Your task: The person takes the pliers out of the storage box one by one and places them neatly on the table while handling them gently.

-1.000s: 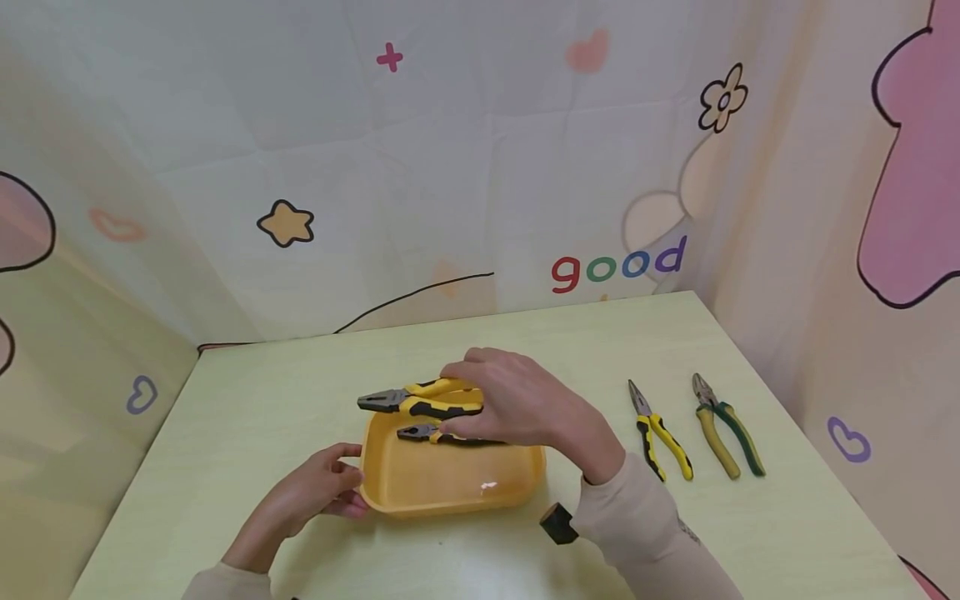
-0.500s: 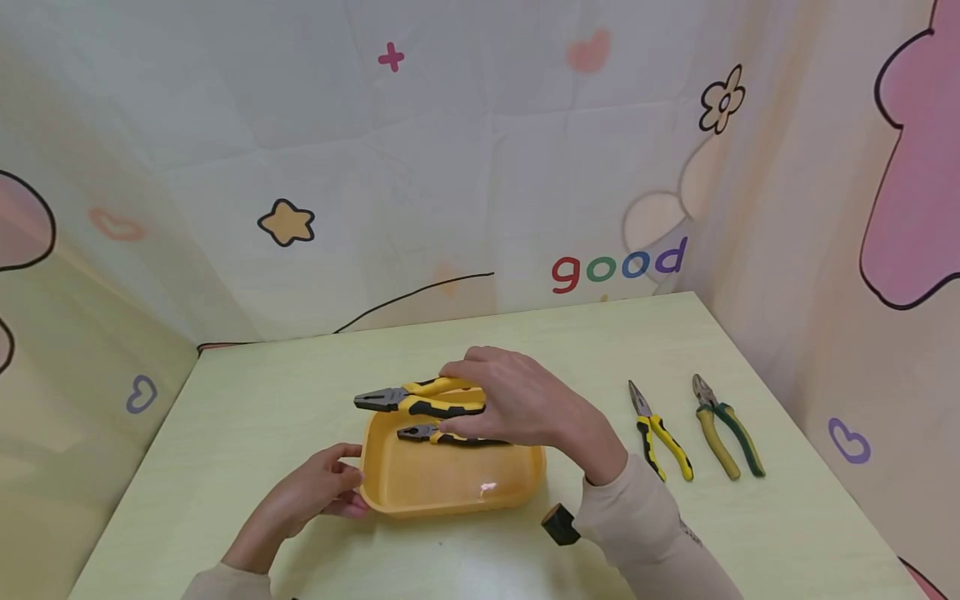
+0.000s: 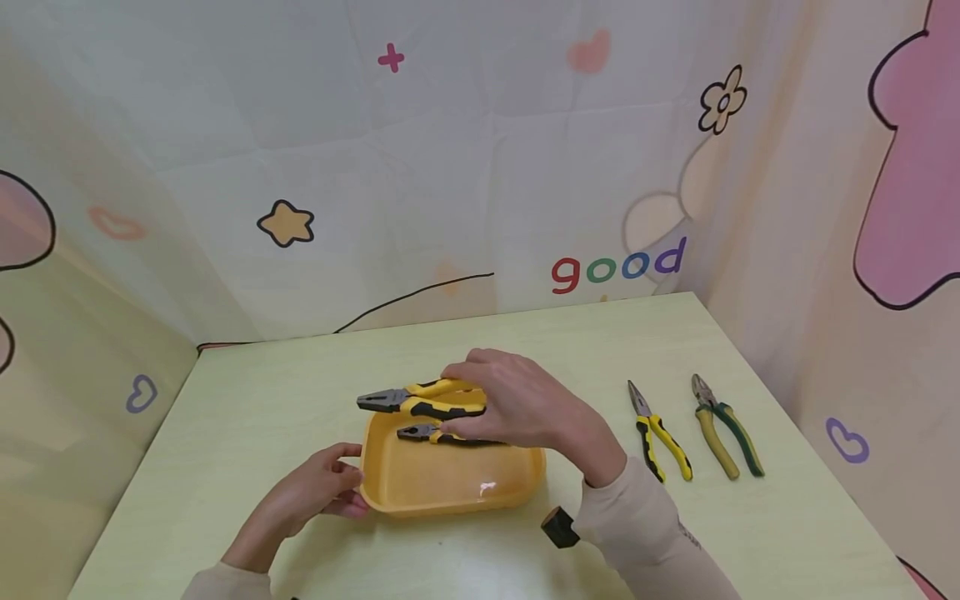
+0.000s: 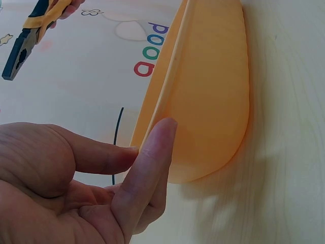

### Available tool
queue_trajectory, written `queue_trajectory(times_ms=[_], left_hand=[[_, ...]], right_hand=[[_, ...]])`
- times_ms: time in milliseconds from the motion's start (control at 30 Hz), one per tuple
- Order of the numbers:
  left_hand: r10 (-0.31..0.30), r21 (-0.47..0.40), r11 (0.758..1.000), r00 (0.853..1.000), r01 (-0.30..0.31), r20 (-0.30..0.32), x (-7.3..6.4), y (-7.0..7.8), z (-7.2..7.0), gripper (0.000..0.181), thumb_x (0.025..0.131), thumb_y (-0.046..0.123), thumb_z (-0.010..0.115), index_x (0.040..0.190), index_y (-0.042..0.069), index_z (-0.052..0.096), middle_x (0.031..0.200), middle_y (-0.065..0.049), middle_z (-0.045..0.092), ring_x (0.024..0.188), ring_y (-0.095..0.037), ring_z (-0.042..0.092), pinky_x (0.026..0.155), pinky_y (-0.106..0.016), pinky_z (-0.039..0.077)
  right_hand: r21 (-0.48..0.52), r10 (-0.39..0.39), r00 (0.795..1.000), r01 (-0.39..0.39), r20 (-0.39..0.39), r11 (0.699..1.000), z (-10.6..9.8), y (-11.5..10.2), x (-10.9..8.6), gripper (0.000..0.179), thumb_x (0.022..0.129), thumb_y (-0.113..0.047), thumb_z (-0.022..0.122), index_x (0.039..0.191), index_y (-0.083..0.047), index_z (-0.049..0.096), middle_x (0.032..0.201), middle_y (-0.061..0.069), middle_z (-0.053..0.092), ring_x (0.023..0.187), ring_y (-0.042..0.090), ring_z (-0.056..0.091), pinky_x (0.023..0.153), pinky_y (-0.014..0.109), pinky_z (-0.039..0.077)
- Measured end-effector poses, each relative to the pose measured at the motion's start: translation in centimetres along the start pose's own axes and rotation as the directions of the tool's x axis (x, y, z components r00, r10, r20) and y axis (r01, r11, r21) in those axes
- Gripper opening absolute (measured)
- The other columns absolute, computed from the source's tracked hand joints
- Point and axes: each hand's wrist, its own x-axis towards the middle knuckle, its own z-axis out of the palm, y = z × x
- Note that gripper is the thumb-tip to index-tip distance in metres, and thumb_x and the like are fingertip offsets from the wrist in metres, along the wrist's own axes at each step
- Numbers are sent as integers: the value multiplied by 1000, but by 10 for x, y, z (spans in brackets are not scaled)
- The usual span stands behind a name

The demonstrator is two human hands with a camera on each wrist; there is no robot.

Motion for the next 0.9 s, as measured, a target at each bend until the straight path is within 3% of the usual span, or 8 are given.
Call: queue_trajectory(times_ms=[300, 900], left_hand=[[11, 2, 1000, 1000, -11, 5, -1, 0, 0, 50, 100, -4, 51, 147, -15, 35, 105, -26, 59, 71, -22, 70, 67, -38, 66], [16, 1, 1000, 1000, -16, 17, -3, 2, 0, 50, 101, -3, 50, 147, -15, 34, 103, -25, 60, 71, -22, 70, 68, -39, 66]], right_hand=[[-16, 17, 999, -17, -42, 1000, 5, -2, -2, 55, 89, -43, 80, 131, -10, 69, 106, -1, 66, 85, 12, 56, 72, 28, 52], [-53, 129, 980, -138, -148, 989, 15, -10, -12, 59, 86, -45, 82, 129, -7, 69, 103, 0, 65, 83, 14, 55, 68, 29, 50]])
